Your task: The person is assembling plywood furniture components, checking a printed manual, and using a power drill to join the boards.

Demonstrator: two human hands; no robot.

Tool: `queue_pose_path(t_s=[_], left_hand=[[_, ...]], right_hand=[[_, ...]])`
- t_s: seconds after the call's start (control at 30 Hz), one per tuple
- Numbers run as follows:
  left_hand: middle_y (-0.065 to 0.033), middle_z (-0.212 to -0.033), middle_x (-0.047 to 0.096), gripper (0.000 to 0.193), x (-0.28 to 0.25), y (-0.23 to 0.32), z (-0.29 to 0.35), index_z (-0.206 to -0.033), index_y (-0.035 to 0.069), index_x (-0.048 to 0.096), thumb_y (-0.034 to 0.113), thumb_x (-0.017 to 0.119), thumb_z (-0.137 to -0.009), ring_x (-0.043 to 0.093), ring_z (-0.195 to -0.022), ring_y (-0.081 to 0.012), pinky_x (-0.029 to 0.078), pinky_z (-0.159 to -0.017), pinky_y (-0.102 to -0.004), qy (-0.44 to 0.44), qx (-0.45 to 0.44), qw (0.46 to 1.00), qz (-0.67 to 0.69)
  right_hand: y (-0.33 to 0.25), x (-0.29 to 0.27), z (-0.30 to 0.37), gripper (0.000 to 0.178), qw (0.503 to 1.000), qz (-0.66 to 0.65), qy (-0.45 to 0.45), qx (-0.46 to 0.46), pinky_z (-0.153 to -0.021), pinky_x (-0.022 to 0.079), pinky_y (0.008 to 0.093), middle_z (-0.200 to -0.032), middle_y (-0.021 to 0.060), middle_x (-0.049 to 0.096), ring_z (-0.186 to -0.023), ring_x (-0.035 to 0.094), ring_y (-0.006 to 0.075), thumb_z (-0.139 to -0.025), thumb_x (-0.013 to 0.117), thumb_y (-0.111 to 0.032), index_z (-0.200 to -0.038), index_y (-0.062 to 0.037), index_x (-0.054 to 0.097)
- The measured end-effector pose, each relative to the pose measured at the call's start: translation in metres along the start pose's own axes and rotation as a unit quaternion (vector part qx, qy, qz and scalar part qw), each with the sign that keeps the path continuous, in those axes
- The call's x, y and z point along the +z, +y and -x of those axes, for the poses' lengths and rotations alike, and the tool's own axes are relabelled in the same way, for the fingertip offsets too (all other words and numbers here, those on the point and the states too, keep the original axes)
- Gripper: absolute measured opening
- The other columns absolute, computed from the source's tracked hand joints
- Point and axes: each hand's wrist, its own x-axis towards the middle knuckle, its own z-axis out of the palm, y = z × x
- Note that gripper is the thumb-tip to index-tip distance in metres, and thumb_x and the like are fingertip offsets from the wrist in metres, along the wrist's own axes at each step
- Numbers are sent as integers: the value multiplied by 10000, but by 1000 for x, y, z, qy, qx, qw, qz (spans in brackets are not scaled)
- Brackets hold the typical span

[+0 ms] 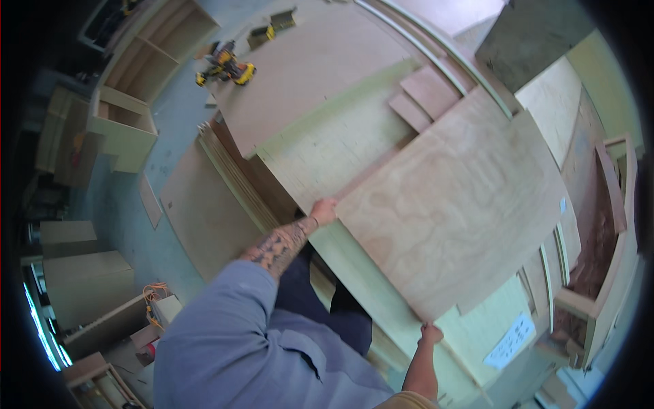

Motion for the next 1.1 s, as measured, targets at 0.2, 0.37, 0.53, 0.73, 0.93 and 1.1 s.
queue_pose_path(t_s=[0.2, 0.37, 0.53, 0.73, 0.93, 1.1], left_hand=[[-123, -923, 720, 379, -54, -43, 0, -1235, 46, 678, 36, 730, -860, 707, -869, -230, 555, -795, -350, -60, 116, 986, 101], [-140, -915, 649, 360, -56, -35, -12, -1206, 64, 642, 39, 731, -859, 672, -891, -294, 546, -813, -395, -99, 231, 965, 74], [-135, -939, 670, 362, -53, -39, -29, -1200, 68, 628, 31, 736, -857, 677, -892, -308, 551, -812, -404, -151, 258, 945, 132], [-122, -952, 683, 371, -62, -48, -41, -1208, 72, 627, 22, 735, -856, 683, -883, -295, 556, -812, -391, -207, 244, 934, 161], [-122, -943, 685, 348, -68, -44, -41, -1179, 58, 615, 36, 741, -854, 684, -873, -276, 557, -807, -381, -222, 231, 934, 161], [-129, -957, 689, 347, -63, -45, -41, -1165, 41, 599, 82, 755, -857, 689, -871, -247, 557, -800, -369, -241, 178, 940, 162]], right_hand=[[-88, 61, 76, 698, 946, 265, 162, -95, -992, 485, 542, -1299, 294, 591, -1193, 571, 419, -835, 803, -218, -1380, 87, 491], [-175, 167, 180, 726, 824, 263, 43, -500, -1147, 366, 526, -1464, 284, 460, -1381, 409, 465, -831, 804, -155, -1469, -48, 476], [-264, 286, 246, 724, 809, 207, -114, -538, -1096, 414, 515, -1441, 254, 454, -1348, 437, 445, -794, 847, -152, -1441, -145, 520], [-296, 319, 273, 707, 844, 322, -22, -428, -969, 469, 495, -1313, 195, 464, -1168, 507, 420, -726, 903, -183, -1335, -115, 551], [-294, 321, 274, 746, 830, 328, -22, -450, -988, 456, 496, -1338, 215, 451, -1174, 500, 423, -724, 904, -185, -1360, -96, 525], [-297, 323, 275, 739, 823, 358, -16, -441, -987, 457, 484, -1326, 224, 447, -1175, 493, 423, -737, 899, -185, -1360, -80, 516]])
